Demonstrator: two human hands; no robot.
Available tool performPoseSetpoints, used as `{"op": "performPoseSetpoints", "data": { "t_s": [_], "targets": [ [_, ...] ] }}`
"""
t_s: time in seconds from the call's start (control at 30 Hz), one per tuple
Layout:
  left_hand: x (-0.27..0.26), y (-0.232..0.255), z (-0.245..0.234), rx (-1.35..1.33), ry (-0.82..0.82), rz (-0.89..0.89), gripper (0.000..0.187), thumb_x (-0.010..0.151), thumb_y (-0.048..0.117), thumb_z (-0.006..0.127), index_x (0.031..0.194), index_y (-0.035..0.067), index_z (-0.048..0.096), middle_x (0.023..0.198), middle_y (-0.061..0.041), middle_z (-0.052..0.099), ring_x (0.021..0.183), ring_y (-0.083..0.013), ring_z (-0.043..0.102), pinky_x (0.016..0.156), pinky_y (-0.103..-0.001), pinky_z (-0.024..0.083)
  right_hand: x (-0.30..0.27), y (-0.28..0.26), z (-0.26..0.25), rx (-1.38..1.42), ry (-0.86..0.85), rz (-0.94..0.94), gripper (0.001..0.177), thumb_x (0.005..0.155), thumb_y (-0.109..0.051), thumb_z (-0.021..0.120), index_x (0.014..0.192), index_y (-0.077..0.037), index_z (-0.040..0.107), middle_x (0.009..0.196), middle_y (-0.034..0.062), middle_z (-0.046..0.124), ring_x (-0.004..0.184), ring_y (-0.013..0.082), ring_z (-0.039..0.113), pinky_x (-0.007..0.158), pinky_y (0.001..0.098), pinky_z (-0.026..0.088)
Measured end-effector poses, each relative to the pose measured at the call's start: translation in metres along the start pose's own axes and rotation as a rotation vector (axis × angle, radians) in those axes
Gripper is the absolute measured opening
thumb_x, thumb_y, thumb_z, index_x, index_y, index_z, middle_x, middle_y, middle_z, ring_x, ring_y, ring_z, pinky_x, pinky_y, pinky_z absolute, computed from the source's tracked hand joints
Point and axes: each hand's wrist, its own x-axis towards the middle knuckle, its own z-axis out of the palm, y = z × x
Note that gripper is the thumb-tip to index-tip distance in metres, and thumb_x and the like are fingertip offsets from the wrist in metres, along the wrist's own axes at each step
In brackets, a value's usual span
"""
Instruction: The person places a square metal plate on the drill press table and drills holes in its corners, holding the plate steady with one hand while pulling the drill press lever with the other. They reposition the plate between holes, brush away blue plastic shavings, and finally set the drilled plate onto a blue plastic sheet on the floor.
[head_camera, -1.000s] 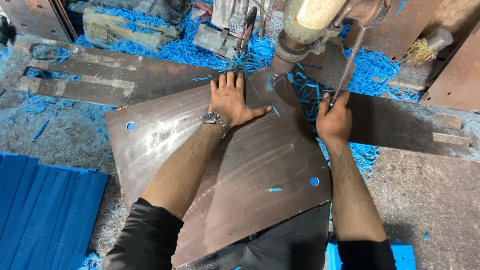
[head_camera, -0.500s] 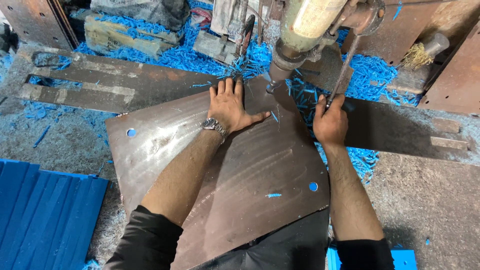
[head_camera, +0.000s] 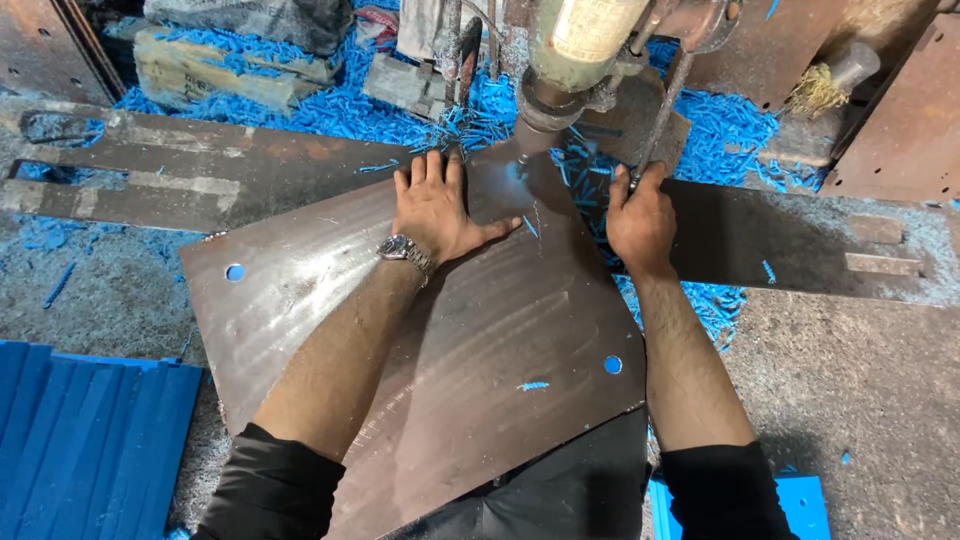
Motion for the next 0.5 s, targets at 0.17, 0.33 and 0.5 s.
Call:
{"op": "performPoseSetpoints", "data": {
  "t_s": [0.17,0.33,0.5],
  "targets": [
    [0.000,0.000,0.005,0.014,0.008,-0.042,0.121,0.054,0.088,0.076,0.149,0.019,0.048,0.132,-0.006,0.049,0.126,-0.0239,0.046,0.116,-0.046,0.030,0.010,0.003,0.011,0.021,0.005,0.010,0.045,0.111,-0.046,0.044,0.129,-0.004,0.044,0.082,0.0300,0.071,0.086,0.0525,0.072,0.077,0.0640,0.055],
    [0.002,-0.005,0.009,-0.006,0.035,-0.015,0.123,0.051,0.090,0.074,0.148,0.018,0.048,0.131,-0.005,0.048,0.125,-0.0240,0.046,0.115,-0.046,0.030,0.014,-0.002,0.001,0.020,-0.062,0.033,0.046,0.112,-0.048,0.041,0.129,-0.005,0.043,0.089,0.0322,0.071,0.093,0.0538,0.070,0.082,0.0634,0.054],
    [0.000,-0.005,0.008,-0.018,0.006,-0.010,0.124,0.054,0.092,0.072,0.150,0.018,0.047,0.136,-0.006,0.049,0.126,-0.0246,0.046,0.113,-0.048,0.029,0.025,-0.005,0.005,0.038,-0.088,0.048,0.047,0.111,-0.051,0.041,0.129,-0.007,0.042,0.092,0.0314,0.071,0.095,0.0531,0.070,0.082,0.0623,0.054]
  ]
}}
